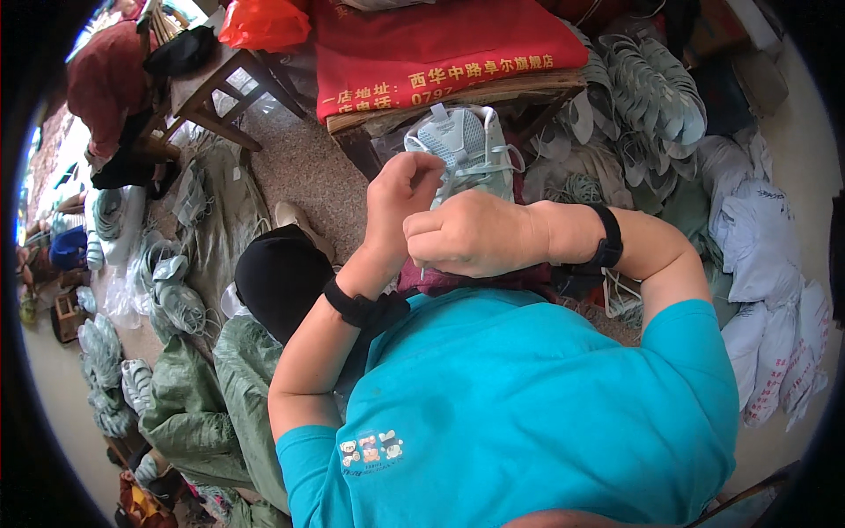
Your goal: The person threads a light green shoelace through the eyelets of a white sneaker held on their lap. They pull the laces through the holes and adjust the tension repeatedly, working on the shoe in a cluttered room filled with other footwear.
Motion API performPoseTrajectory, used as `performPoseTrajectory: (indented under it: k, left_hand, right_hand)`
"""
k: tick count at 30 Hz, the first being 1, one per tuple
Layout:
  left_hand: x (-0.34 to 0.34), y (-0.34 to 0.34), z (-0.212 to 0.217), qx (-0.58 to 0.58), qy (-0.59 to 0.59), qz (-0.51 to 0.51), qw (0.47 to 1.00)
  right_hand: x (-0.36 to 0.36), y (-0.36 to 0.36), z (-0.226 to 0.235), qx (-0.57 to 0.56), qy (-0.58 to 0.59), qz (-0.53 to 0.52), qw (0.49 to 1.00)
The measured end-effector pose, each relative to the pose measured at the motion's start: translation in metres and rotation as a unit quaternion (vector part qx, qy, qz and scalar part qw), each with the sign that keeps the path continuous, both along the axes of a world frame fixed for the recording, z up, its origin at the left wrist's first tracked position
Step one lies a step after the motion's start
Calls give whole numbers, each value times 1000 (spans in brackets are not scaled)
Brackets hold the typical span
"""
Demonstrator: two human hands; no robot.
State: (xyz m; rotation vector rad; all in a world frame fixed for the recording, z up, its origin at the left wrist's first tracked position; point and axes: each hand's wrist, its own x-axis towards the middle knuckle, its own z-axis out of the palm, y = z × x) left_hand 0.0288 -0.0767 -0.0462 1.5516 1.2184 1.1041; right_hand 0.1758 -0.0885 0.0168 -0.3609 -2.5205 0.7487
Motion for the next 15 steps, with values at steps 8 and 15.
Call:
performPoseTrajectory:
  k: [8,15]
  left_hand:
    - [9,11,1,215,305,46,927]
    - [19,18,-1,89,131,6,987]
  right_hand:
    - [11,-5,-4,-32,25,10,999]
    - [17,-3,-17,-37,36,29,998]
